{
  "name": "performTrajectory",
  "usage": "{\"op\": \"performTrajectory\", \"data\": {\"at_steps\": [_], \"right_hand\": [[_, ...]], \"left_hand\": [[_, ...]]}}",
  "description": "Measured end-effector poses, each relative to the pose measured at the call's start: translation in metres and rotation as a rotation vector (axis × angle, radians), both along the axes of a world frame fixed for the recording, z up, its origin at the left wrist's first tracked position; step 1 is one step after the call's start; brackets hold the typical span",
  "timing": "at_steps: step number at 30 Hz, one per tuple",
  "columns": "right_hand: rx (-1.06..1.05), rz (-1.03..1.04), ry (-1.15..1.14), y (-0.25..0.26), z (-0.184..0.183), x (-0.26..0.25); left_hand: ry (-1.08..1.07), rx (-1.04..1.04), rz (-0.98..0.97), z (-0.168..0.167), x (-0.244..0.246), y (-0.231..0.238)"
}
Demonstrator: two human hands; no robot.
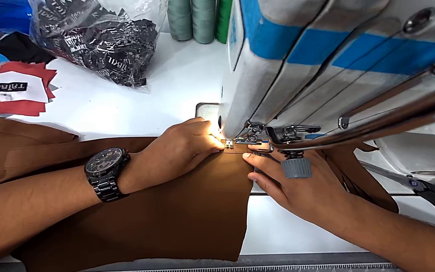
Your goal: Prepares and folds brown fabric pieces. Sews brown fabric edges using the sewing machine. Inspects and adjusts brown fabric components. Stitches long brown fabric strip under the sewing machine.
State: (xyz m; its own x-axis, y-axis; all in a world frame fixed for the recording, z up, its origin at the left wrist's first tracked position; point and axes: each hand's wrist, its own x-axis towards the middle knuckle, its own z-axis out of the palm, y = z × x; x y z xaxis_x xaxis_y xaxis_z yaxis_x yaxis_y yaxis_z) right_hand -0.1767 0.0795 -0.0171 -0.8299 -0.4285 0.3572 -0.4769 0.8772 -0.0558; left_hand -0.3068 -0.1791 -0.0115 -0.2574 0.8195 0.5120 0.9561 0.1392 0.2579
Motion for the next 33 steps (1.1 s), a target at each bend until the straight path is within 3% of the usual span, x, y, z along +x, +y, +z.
{"op": "performTrajectory", "data": {"at_steps": [14, 20, 25, 33], "right_hand": [[0.027, -0.016, 0.021, 0.002, 0.000, -0.004], [-0.009, 0.034, 0.055, 0.000, 0.000, -0.005], [-0.043, 0.106, 0.057, -0.005, 0.002, -0.002], [-0.003, 0.113, -0.025, -0.002, -0.005, -0.005]], "left_hand": [[0.037, -0.005, -0.012, 0.002, -0.002, 0.000], [0.176, -0.201, 0.025, 0.012, 0.014, -0.011], [0.089, -0.271, 0.137, 0.003, 0.040, -0.022], [0.042, -0.235, 0.127, -0.006, 0.052, -0.003]]}}
